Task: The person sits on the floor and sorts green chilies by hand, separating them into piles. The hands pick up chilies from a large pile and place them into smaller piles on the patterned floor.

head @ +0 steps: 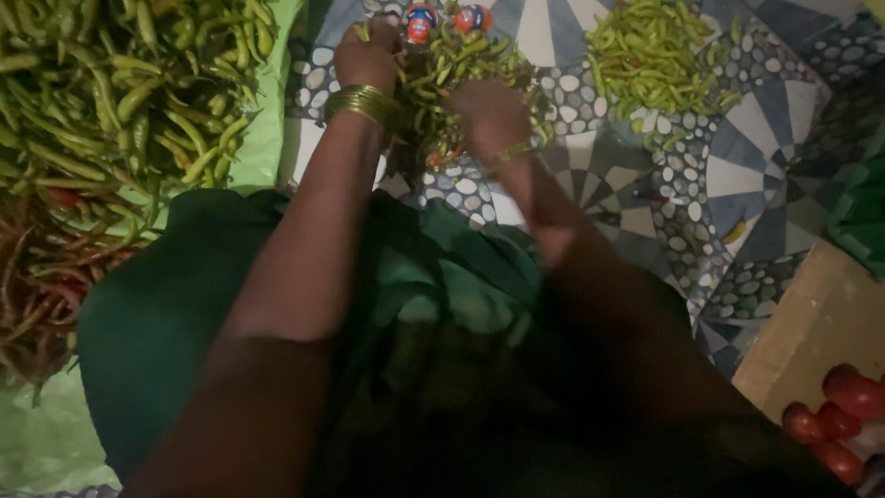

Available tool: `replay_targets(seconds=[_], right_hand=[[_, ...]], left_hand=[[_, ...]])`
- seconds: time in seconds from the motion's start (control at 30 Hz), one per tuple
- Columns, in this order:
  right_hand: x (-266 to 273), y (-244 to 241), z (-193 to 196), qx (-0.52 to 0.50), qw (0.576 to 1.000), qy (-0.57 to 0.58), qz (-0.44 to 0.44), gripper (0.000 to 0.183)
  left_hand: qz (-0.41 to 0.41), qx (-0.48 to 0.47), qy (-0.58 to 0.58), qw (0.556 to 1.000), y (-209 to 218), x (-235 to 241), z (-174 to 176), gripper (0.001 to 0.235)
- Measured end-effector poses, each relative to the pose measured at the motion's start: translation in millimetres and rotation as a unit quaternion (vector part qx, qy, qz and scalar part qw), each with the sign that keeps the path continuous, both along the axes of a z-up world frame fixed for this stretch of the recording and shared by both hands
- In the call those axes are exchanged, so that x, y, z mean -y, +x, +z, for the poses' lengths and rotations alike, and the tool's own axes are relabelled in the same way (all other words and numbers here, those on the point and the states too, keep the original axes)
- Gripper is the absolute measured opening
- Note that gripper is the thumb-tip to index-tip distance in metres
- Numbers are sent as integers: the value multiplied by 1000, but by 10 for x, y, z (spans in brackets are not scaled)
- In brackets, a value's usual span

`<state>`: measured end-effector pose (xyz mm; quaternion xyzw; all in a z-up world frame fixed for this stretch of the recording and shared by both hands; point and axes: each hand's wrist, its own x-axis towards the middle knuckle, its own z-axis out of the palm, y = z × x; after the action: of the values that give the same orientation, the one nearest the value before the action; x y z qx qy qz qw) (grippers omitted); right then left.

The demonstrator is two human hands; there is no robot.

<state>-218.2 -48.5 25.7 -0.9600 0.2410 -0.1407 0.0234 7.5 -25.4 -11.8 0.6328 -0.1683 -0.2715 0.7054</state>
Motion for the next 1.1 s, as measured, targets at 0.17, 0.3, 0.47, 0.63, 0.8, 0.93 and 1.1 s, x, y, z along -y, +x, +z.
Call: replay_targets(seconds=[0.17,0.3,0.47,0.63,0.8,0.93,1.1], right_hand=[[-261,337,-117,-12,998,-43,-36,25],[86,84,129,64,991,88,-74,9],[214,15,368,192,858,444,-175,18],[127,105,564,257,814,516,-70,16],[36,67,760,177,830,517,-108,13],[-78,120,848,147,833,493,-202,12],[-100,170,902,155,832,499,-189,19]], left_hand=[[-26,12,111,993,-189,-240,299,34],[-93,-31,132,986,-221,-283,456,24],[-238,-30,116,964,-383,-251,416,23],[-271,-69,55,958,-385,-266,398,23],[-253,-48,117,959,-346,-243,401,22],[-218,-37,49,974,-396,-242,349,20],[-183,8,52,982,-404,-211,282,15]])
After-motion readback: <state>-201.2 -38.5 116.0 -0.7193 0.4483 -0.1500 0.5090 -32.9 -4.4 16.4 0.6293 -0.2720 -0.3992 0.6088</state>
